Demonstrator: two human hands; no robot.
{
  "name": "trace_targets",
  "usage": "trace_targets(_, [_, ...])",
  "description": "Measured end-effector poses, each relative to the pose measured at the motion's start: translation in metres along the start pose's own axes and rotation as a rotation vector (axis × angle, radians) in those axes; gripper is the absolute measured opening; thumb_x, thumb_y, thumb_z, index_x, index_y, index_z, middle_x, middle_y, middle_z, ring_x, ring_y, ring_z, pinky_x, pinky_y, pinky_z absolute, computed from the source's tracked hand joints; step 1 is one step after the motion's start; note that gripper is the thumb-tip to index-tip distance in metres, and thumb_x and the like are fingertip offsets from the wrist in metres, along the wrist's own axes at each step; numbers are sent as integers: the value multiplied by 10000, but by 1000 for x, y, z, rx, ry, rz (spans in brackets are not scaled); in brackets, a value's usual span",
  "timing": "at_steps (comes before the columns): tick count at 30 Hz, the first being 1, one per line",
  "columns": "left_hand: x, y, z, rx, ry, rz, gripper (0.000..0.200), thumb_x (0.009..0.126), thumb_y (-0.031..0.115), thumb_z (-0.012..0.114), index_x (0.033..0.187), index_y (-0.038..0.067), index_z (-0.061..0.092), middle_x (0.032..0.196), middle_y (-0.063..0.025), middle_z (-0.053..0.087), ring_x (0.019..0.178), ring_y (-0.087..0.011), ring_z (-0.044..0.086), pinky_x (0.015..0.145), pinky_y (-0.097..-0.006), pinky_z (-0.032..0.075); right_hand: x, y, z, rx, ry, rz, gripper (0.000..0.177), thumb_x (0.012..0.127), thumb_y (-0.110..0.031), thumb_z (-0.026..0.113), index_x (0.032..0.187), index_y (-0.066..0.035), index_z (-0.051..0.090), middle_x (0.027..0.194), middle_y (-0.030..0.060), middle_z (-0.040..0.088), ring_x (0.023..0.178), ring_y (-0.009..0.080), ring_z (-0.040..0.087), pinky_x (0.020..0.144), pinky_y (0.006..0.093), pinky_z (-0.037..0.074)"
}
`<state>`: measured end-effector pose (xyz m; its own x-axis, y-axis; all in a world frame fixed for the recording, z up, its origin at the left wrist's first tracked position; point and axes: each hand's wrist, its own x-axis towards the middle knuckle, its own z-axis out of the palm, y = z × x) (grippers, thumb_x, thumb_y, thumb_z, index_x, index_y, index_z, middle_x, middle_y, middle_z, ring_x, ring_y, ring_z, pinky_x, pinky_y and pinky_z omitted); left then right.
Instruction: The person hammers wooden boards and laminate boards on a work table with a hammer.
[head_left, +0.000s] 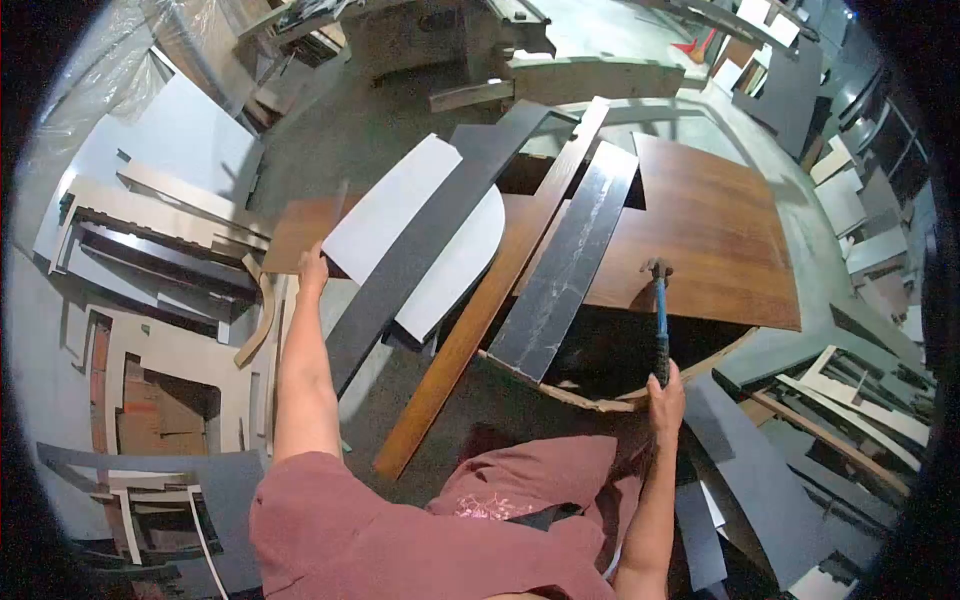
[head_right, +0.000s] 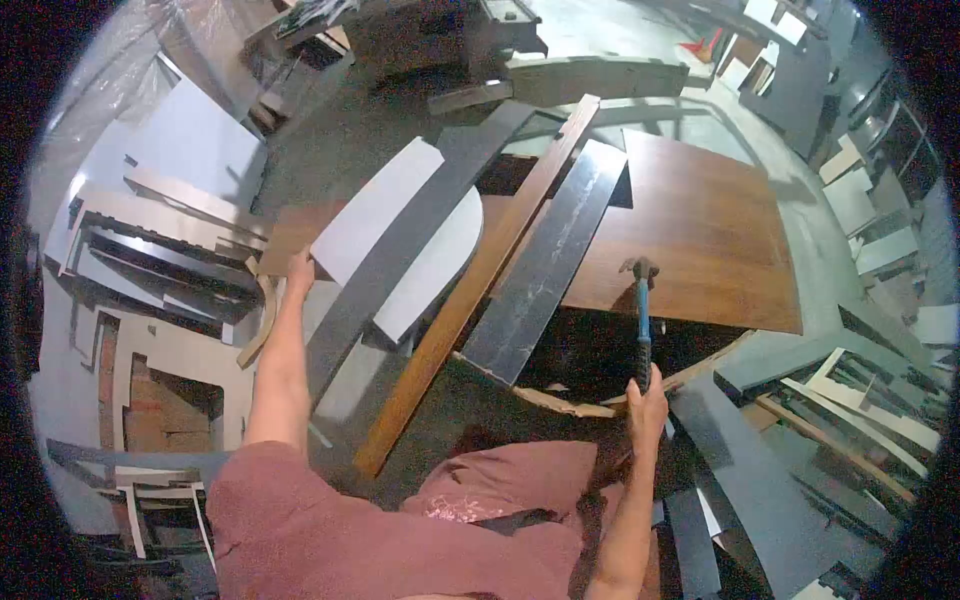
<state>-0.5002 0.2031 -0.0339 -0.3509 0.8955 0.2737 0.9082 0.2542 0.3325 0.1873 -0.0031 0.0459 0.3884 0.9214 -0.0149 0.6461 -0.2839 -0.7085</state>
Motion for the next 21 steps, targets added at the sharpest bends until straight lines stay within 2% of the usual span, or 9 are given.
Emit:
trace_targets(2, [5,6,-1,-11,-22,-12,375,829,100,487,1202,72,518,968,-289,574,974,-454,522,865,-477,412,-3,-6,-2,7,-4,17,463,832,-200,567,1252,-48,446,925,186,592,842,335,578,765,390,439])
trace_targets(5, [-5,18,-8,-8,-19,-97,310,772,65,497,1074,31,557,994,-261,593,968,-427,545,844,-488,421,-1,-8,-2,12,-56,-3,453,838,-193,563,1254,-52,451,944,186,588,858,322,575,775,383,436])
trace_targets(7, [-14,15,-2,5,92,-81,298,739,88,504,1020,36,587,980,-245,606,973,-402,556,851,-482,421,-3,-10,-1,71,-9,-65,454,846,-218,553,1256,-50,455,975,172,587,880,316,568,787,378,431])
trace_targets(9, [-9,19,-7,-2,-13,-127,315,728,102,518,1025,71,620,1008,-221,611,969,-394,557,860,-478,421,3,4,3,27,-44,-59,454,851,-218,544,1260,-42,453,1003,160,586,900,311,563,806,374,426])
trace_targets(15, [-15,29,-7,-77,54,-199,336,752,104,498,1070,62,598,1015,-238,586,999,-399,533,871,-464,419,5,2,2,30,-55,-26,464,838,-201,557,1254,-28,450,1060,170,580,937,317,561,832,368,419])
trace_targets(17, [-18,59,-21,-69,251,-449,350,760,90,520,1105,64,574,1050,-246,542,1002,-403,514,883,-458,406,2,2,3,60,-41,-34,466,837,-199,557,1256,-25,446,1056,171,583,941,312,565,830,365,422])
trace_targets(18, [-18,69,-27,-90,288,-347,354,772,93,526,1124,70,566,1059,-241,527,1007,-397,502,889,-452,398,0,0,1,86,-32,-46,468,837,-196,557,1257,-22,443,1052,171,587,945,306,570,828,362,424])
trace_targets(19, [-18,81,-37,-114,327,-241,359,784,95,532,1142,76,557,1068,-236,512,1012,-390,491,894,-445,391,0,-20,-7,-22,-102,99,476,837,-201,565,1267,-41,441,1035,169,597,932,301,583,816,365,436])
trace_targets(21, [-51,162,-83,-230,333,-28,376,805,113,532,1176,51,535,1078,-214,510,1024,-362,479,900,-428,382,2,5,3,-54,9,-39,470,832,-206,574,1265,-70,450,1000,179,610,902,325,597,788,386,448])
